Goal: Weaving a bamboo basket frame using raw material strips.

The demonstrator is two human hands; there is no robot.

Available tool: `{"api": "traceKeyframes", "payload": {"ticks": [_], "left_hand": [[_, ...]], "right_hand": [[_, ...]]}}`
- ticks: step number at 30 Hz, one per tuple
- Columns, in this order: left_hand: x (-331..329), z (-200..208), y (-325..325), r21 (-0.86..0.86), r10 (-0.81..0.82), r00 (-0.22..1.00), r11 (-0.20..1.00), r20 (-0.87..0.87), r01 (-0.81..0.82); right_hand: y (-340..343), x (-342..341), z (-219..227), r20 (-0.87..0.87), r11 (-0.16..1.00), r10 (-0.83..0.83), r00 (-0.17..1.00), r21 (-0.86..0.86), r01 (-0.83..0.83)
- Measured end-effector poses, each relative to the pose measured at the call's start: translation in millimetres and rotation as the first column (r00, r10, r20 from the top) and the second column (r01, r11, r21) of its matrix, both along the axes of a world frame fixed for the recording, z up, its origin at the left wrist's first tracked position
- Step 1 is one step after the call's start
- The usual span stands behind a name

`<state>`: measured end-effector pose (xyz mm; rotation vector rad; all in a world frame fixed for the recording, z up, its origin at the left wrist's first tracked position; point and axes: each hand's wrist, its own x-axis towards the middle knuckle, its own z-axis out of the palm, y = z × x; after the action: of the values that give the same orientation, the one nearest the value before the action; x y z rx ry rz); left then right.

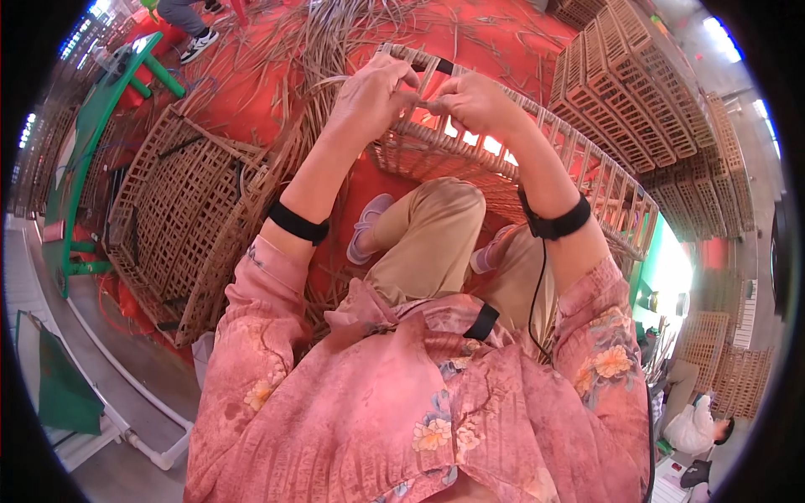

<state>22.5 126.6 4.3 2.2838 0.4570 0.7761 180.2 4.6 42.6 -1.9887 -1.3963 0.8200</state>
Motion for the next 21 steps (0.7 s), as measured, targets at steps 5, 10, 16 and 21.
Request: {"api": "traceKeyframes", "payload": {"ticks": [5, 10, 16, 21], "left_hand": [[5.8, -6.6, -10.4, -0.051, -0.214, 0.96, 0.973, 0.181, 0.226], [4.3, 7.4, -16.6, -0.303, -0.199, 0.966, 0.922, 0.166, 0.242], [2.2, -1.8, -28.3, -0.14, 0.078, 0.996, 0.988, 0.051, -0.071], [7.1, 6.5, -32.1, -0.071, 0.036, 0.998, 0.997, -0.059, -0.04]], "right_hand": [[-46.2, -2.7, 45.9, 0.065, 0.993, -0.033, 0.997, 0.116, 0.026], [-52.0, 12.5, 28.7, -0.1, 0.963, -0.252, 0.962, 0.071, 0.26], [-40.0, 11.8, 2.2, -0.159, 0.99, -0.142, 0.977, 0.001, 0.144], [-28.3, 12.6, 7.7, -0.185, 0.936, -0.187, 0.965, -0.332, 0.118]]}}
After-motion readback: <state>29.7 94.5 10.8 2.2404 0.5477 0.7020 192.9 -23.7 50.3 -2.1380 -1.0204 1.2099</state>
